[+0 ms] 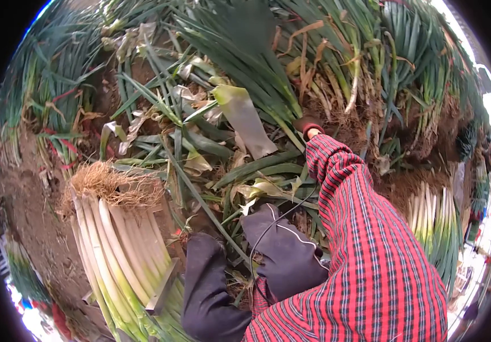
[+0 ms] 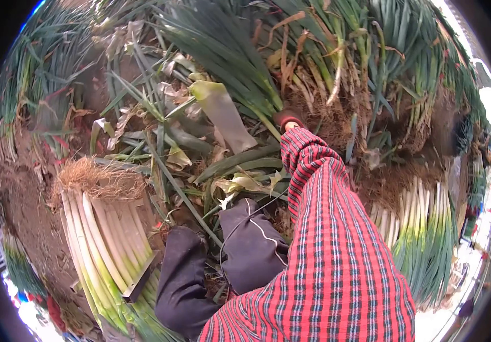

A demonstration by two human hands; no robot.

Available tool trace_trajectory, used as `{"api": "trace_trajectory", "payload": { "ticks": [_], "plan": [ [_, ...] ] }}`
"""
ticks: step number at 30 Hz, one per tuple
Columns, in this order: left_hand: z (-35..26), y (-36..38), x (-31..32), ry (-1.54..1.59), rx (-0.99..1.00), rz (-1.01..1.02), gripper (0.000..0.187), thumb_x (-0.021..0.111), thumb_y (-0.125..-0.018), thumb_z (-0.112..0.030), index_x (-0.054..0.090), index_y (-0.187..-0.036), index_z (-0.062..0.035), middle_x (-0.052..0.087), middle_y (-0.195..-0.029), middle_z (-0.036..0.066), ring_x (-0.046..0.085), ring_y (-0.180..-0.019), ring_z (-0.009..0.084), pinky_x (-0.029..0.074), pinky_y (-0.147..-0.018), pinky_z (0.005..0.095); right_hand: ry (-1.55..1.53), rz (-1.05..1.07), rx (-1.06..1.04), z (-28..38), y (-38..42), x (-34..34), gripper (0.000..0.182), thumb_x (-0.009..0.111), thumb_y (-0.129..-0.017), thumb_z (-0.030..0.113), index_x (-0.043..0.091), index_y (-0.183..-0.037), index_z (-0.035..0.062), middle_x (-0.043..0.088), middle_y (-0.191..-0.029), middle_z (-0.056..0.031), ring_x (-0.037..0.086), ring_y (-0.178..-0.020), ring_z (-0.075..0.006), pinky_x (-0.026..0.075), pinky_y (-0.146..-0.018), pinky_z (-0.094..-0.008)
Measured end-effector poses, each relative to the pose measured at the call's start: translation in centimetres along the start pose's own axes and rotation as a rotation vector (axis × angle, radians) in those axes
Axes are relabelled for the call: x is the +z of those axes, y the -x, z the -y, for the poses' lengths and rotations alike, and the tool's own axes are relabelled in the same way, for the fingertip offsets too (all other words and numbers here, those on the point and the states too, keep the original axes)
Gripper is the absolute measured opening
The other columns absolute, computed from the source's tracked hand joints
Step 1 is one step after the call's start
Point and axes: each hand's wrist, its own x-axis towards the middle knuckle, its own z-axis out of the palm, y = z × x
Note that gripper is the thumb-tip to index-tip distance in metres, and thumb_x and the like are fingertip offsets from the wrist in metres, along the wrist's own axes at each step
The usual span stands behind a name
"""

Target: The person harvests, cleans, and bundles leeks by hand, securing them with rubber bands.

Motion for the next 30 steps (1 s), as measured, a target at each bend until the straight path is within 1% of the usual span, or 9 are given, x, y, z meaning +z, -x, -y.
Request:
{"api": "trace_trajectory", "payload": {
  "ticks": [5,6,10,13,15,22,24,27,30],
  "plan": [
    [-0.3,-0.3,-0.3,-0.029,-0.012,0.020,0.085,0.055,-0.090,-0.049,0.024,-0.148,0.0063,0.036,-0.146,0.031,0.034,-0.136,0.0431,0.028,-0.114,0.0445,-0.336,0.085,-0.060,-1.7,-2.5,-0.5,0.068,0.071,-0.075,0.034,0.053,-0.135,0.0048,0.066,-0.119,-0.0183,0.064,-0.109,-0.0262,0.048,-0.095,-0.0371],
    [-0.4,-0.2,-0.3,-0.042,-0.011,0.021,0.086,0.055,-0.090,-0.049,0.024,-0.148,0.0064,0.036,-0.146,0.031,0.034,-0.136,0.0431,0.028,-0.114,0.0445,-0.558,0.088,-0.320,-0.4,2.3,-4.6,0.058,0.073,-0.078,0.029,0.058,-0.128,0.0036,0.069,-0.106,-0.0148,0.067,-0.091,-0.0253,0.052,-0.080,-0.0329],
    [-0.2,0.1,-0.3,-0.080,-0.045,0.029,0.084,0.057,-0.089,-0.048,0.027,-0.147,0.0052,0.037,-0.146,0.029,0.035,-0.136,0.0413,0.029,-0.113,0.0452,-1.377,0.623,-0.288,0.1,6.9,-9.1,0.023,0.067,-0.088,0.011,0.062,-0.110,0.0038,0.063,-0.086,-0.0018,0.060,-0.067,-0.0112,0.051,-0.064,-0.0237],
    [-0.7,0.0,-1.0,-0.005,-0.169,0.142,0.083,0.058,-0.090,-0.050,0.029,-0.147,0.0038,0.036,-0.147,0.028,0.034,-0.136,0.0397,0.028,-0.113,0.0435,-1.550,0.899,-0.443,1.4,11.3,-13.7,0.024,0.064,-0.093,0.017,0.059,-0.110,0.0021,0.058,-0.085,-0.0002,0.059,-0.073,-0.0097,0.052,-0.065,-0.0230],
    [0.9,0.4,1.8,-0.006,-0.094,-0.042,0.085,0.054,-0.090,-0.051,0.025,-0.149,0.0026,0.041,-0.141,0.026,0.040,-0.129,0.0403,0.030,-0.109,0.0443,-1.642,1.071,-0.509,2.7,14.4,-16.8,0.033,0.060,-0.095,0.018,0.054,-0.122,-0.0009,0.058,-0.088,0.0001,0.059,-0.077,-0.0092,0.054,-0.067,-0.0230],
    [1.6,0.8,3.8,0.042,-0.113,-0.203,0.087,0.062,-0.084,-0.047,0.029,-0.148,0.0005,0.049,-0.136,0.023,0.047,-0.123,0.0380,0.036,-0.105,0.0450,-1.147,0.986,-1.243,12.6,27.7,-26.5,0.035,0.057,-0.095,0.016,0.055,-0.126,-0.0015,0.063,-0.103,-0.0031,0.061,-0.077,-0.0099,0.053,-0.067,-0.0264],
    [1.8,1.2,3.4,0.003,-0.115,-0.237,0.085,0.060,-0.084,-0.051,0.033,-0.146,0.0015,0.053,-0.131,0.021,0.049,-0.119,0.0352,0.038,-0.101,0.0435,-0.996,0.870,-1.275,18.0,33.3,-27.8,0.034,0.058,-0.095,0.014,0.056,-0.125,-0.0016,0.062,-0.102,-0.0029,0.060,-0.076,-0.0105,0.052,-0.068,-0.0265],
    [1.3,1.4,1.7,-0.065,-0.140,-0.173,0.084,0.054,-0.086,-0.056,0.036,-0.144,0.0024,0.056,-0.121,0.017,0.052,-0.110,0.0287,0.041,-0.095,0.0432,-0.478,0.488,-1.933,27.3,43.2,-29.1,0.036,0.059,-0.095,0.016,0.057,-0.127,0.0012,0.062,-0.096,-0.0030,0.057,-0.079,-0.0079,0.048,-0.070,-0.0255],
    [1.2,1.3,1.8,-0.049,-0.152,-0.195,0.084,0.053,-0.086,-0.057,0.037,-0.143,0.0030,0.056,-0.118,0.017,0.053,-0.106,0.0273,0.042,-0.093,0.0426,-0.278,0.279,-2.260,34.7,54.1,-25.3,0.044,0.066,-0.090,0.019,0.056,-0.131,0.0053,0.067,-0.098,-0.0061,0.063,-0.087,-0.0119,0.052,-0.078,-0.0272]
  ]
}}
